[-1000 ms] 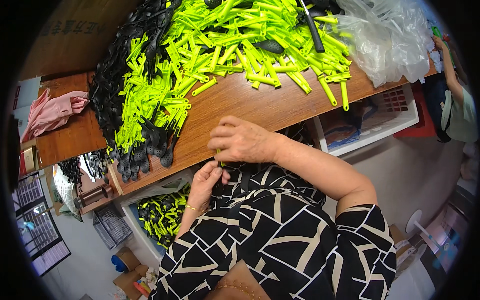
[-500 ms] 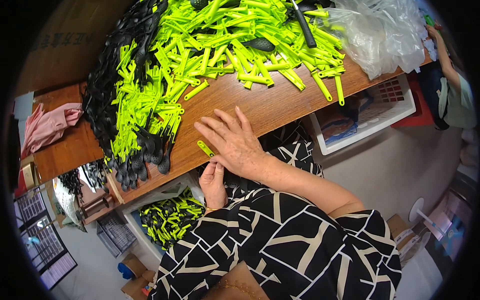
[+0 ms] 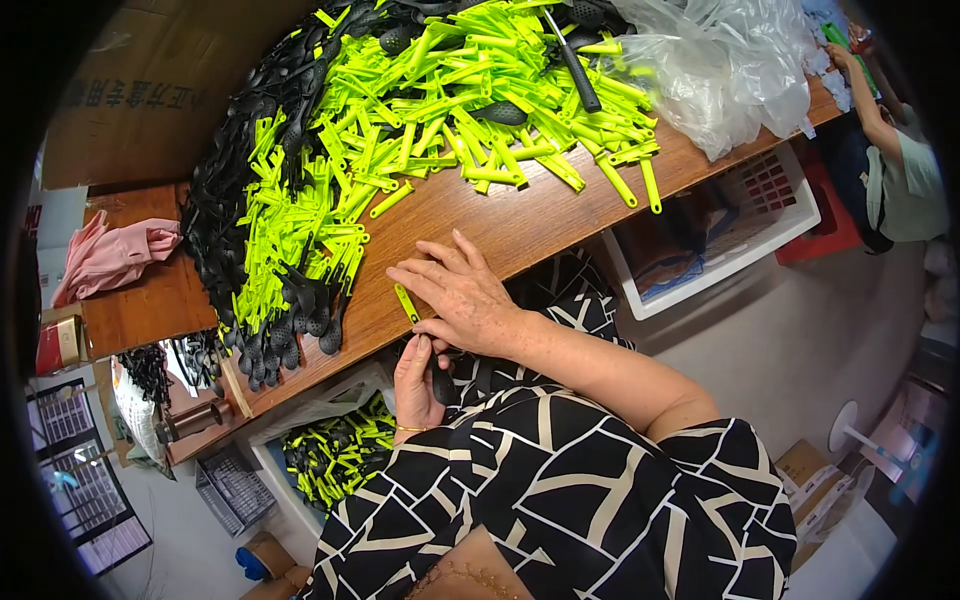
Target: The person assembles kitchen utensils by inserting black plastic heads into neon green plastic handles. They pick up a handle and a head, align them, and press them together to form a complete utensil. The process is repeated continuously with items from piles on the table.
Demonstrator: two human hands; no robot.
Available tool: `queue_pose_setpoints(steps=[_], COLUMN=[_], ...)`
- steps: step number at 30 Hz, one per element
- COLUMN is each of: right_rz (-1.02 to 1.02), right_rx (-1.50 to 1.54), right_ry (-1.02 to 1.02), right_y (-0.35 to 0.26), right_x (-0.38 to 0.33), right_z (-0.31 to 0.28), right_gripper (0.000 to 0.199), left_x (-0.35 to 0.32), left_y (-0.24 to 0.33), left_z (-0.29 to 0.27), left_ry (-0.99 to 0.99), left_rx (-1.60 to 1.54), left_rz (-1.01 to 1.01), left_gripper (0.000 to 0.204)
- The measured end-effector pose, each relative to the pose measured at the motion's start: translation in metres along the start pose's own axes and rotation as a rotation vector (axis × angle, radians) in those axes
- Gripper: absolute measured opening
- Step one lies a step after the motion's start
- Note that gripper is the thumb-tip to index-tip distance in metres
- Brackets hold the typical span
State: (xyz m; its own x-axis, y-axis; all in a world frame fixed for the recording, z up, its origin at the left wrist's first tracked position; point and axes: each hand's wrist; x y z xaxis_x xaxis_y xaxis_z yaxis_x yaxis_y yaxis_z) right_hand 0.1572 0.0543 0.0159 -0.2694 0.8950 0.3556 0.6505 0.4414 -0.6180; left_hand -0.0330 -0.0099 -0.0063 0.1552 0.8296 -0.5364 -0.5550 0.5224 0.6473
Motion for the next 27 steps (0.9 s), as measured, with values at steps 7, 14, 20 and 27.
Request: queue_pose_setpoints(steps=[7, 14, 20, 27], right_rz=[-0.020, 0.303, 0.356, 0.343], right_rx=[0.174, 0.581, 0.815, 0.805], right_ry=[-0.019, -0.176, -0.267, -0.129], right_y=[0.020, -0.005, 0.003, -0.015], right_x=[0.011, 0.020, 0.015, 0.016], right_z=[-0.019, -0.021, -0.009, -0.023], right_gripper=[0.037, 0.040, 0.014, 0.016], left_x=[-0.004, -0.006, -0.012, -0.013], left_y=[0.006, 0.020, 0.017, 0.028], left_z=[-0.005, 0.012, 0.000, 0.021], left_ry=[0.027, -0.048, -0.043, 0.012], left_rx=[0.101, 0.329, 0.362, 0.558], left_rz=[-0.054, 0.191, 0.199, 0.464], left_gripper=[0.034, 0.032, 0.022, 0.017])
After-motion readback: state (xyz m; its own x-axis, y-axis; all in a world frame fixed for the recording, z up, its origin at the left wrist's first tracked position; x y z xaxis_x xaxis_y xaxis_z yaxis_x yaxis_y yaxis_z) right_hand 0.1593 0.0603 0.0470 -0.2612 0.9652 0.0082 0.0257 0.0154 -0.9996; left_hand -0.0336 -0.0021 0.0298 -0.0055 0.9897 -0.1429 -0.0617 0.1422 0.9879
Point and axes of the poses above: each hand's wrist, its own x-axis towards the middle knuckle, its own z-axis out of the palm, y = z × x, and after that the axes turned 6 degrees about -x, right-handed
